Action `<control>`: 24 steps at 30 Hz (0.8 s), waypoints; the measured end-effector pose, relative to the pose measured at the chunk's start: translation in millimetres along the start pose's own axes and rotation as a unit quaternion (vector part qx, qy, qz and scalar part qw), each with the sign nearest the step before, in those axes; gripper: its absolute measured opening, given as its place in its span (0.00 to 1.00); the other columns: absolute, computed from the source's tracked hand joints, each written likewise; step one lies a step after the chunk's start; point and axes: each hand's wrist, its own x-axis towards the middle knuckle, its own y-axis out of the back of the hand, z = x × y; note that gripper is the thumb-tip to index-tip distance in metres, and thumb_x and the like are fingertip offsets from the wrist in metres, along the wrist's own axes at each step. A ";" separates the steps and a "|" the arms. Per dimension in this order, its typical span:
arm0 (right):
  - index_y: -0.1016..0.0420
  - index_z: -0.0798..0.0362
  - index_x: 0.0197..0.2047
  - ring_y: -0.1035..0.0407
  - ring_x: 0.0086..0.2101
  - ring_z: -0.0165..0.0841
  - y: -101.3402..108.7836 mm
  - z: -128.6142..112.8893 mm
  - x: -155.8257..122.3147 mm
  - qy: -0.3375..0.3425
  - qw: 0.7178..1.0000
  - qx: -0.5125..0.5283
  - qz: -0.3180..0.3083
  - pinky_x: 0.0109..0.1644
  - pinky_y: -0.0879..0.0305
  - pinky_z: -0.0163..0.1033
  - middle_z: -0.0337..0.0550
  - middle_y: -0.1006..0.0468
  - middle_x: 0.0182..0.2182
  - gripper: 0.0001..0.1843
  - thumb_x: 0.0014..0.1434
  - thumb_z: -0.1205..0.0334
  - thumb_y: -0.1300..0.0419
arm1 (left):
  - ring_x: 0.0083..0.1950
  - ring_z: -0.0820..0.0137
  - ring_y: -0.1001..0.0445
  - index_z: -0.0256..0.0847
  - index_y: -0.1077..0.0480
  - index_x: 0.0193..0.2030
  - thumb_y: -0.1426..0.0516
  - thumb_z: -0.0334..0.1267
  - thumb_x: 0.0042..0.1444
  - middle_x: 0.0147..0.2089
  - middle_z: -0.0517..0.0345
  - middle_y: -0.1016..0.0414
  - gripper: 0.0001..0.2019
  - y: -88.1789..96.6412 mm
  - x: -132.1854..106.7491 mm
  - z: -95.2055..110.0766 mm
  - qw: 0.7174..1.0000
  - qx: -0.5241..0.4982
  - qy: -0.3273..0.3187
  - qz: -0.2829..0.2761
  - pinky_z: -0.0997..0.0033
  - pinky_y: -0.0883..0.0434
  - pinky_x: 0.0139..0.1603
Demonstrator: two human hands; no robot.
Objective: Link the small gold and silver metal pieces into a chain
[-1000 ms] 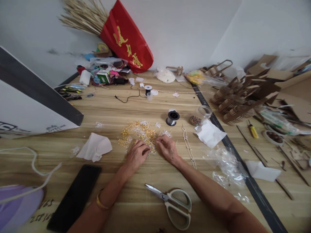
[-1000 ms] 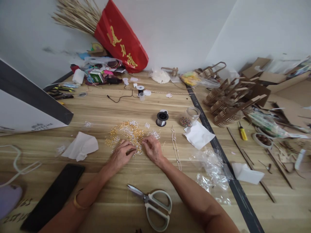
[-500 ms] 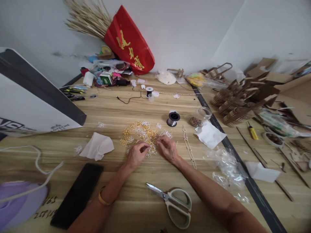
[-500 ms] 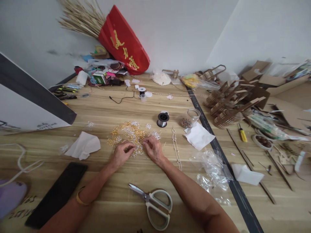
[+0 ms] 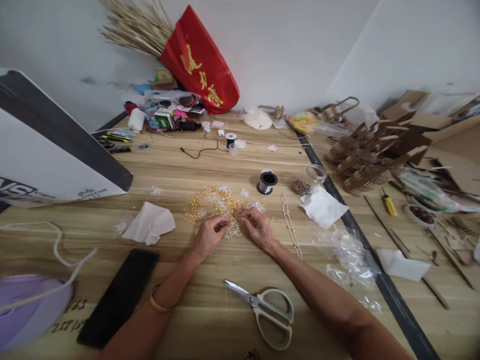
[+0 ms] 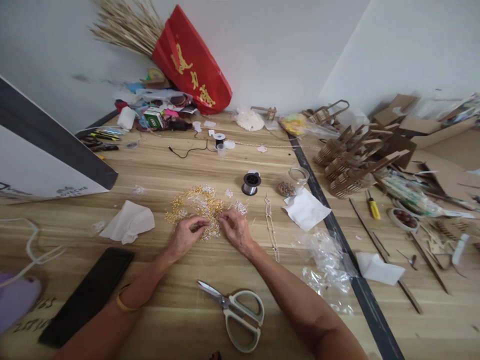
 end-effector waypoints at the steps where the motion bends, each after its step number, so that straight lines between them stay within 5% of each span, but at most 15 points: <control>1: 0.28 0.51 0.33 0.32 0.31 0.32 0.0 -0.2 0.0 -0.002 1.000 -0.001 -0.002 0.37 0.35 0.38 0.41 0.26 0.28 0.07 0.61 0.61 0.45 | 0.34 0.71 0.23 0.36 0.24 0.37 0.41 0.23 0.52 0.35 0.55 0.21 0.08 -0.1 -0.3 -0.5 1.000 0.000 -0.001 -0.001 0.72 0.26 0.38; 13: 0.27 0.51 0.34 0.32 0.32 0.32 -1.3 1.2 0.7 -0.010 1.000 -0.003 -0.007 0.38 0.35 0.39 0.41 0.26 0.29 0.07 0.62 0.61 0.44 | 0.42 0.65 0.30 0.40 0.25 0.34 0.40 0.31 0.56 0.35 0.55 0.24 0.02 -2.6 2.0 3.0 0.982 0.173 -0.071 0.002 0.64 0.31 0.45; 19: 0.27 0.52 0.34 0.32 0.32 0.32 -2.0 1.4 1.2 -0.027 1.000 0.003 -0.010 0.37 0.35 0.39 0.42 0.26 0.29 0.07 0.61 0.60 0.44 | 0.43 0.63 0.32 0.40 0.24 0.41 0.41 0.34 0.58 0.38 0.54 0.26 0.06 -6.4 5.6 9.9 0.961 0.258 -0.086 -0.051 0.60 0.33 0.48; 24: 0.27 0.52 0.33 0.32 0.31 0.32 -1.6 0.4 1.7 -0.028 1.000 0.001 -0.012 0.37 0.35 0.39 0.42 0.26 0.29 0.07 0.61 0.61 0.44 | 0.41 0.63 0.31 0.41 0.24 0.36 0.42 0.32 0.59 0.36 0.54 0.25 0.05 -5.2 8.7 8.3 0.957 0.266 -0.086 -0.081 0.61 0.33 0.46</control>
